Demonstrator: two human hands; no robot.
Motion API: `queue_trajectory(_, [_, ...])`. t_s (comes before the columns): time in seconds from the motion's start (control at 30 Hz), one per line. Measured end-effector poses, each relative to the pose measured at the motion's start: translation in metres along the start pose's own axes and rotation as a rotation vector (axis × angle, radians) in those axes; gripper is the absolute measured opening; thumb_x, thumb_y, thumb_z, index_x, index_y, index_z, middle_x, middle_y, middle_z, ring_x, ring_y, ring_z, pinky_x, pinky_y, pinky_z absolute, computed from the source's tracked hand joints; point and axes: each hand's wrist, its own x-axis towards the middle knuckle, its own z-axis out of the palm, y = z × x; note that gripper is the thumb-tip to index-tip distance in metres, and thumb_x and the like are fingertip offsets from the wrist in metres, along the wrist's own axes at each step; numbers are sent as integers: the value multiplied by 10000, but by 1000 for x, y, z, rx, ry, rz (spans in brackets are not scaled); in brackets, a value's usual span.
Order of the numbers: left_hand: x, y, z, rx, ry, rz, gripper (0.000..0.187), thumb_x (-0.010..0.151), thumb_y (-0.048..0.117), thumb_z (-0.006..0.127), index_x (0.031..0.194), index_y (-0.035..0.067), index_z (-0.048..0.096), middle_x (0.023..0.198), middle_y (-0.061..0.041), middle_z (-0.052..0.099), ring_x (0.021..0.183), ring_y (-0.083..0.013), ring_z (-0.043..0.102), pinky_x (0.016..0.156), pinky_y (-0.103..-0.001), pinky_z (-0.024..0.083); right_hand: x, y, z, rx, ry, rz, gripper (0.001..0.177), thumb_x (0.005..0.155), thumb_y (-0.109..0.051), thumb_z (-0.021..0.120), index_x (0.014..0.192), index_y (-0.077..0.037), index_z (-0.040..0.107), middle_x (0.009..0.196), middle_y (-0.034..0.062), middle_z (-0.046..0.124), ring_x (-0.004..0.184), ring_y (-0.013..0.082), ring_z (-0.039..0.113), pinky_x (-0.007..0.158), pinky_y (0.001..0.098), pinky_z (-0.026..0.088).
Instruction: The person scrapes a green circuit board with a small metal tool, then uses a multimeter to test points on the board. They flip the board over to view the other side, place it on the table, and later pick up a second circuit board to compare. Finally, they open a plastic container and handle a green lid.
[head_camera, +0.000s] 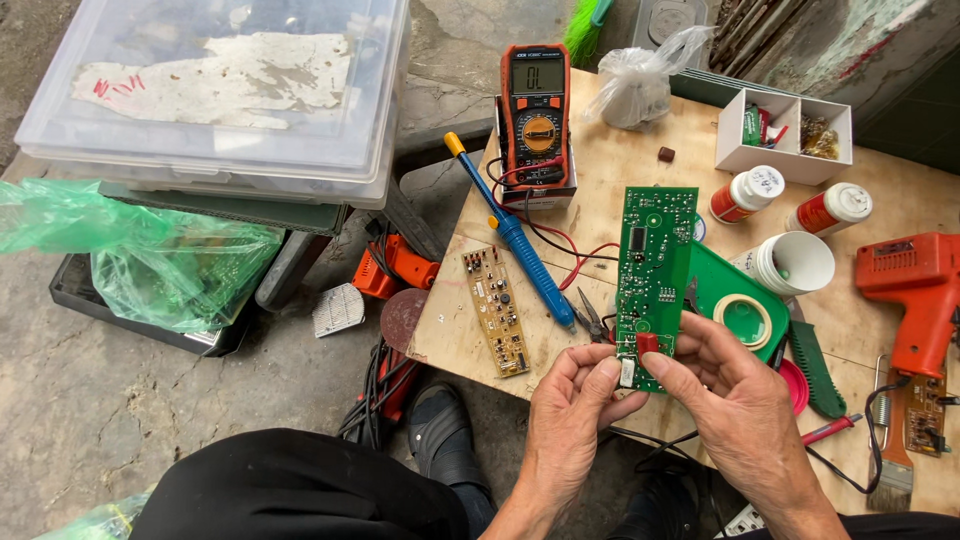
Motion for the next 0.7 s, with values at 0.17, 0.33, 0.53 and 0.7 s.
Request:
queue_trajectory(0.17, [-1,2,-5,10,1,7,300,1064,172,708,1286,-24,659,1066,-135,728,1011,-169,739,1001,-393,718,2,2,6,8,-16,-34,540,903,-31,789,1440,-12,733,1219,136,874,1117,172,798,1065,289,612])
queue_trajectory(0.33, [2,2,-11,12,21,20,278,1055,161,709,1267,-14,661,1172,-179,776,1044,-198,764,995,-407,722,6,6,10,-28,-26,-36,544,905,-39,794,1446,-30,737,1227,116,864,1138,155,796,1068,286,621])
queue_trajectory(0.53, [5,-1,-20,63,-32,114,284,1045,216,709,1233,8,665,1269,-194,797,1139,-205,780,992,-405,725,9,6,14,-26,-61,-8,523,909,-35,790,1429,-20,734,1222,138,878,1143,173,815,1068,292,632])
queue_trajectory(0.7, [7,1,-23,103,7,114,253,1040,201,717,1209,15,687,1227,-180,808,1097,-186,780,984,-393,733,11,6,18,-102,-69,-35,544,917,-59,792,1457,-56,731,1227,101,887,1144,150,816,1056,275,617])
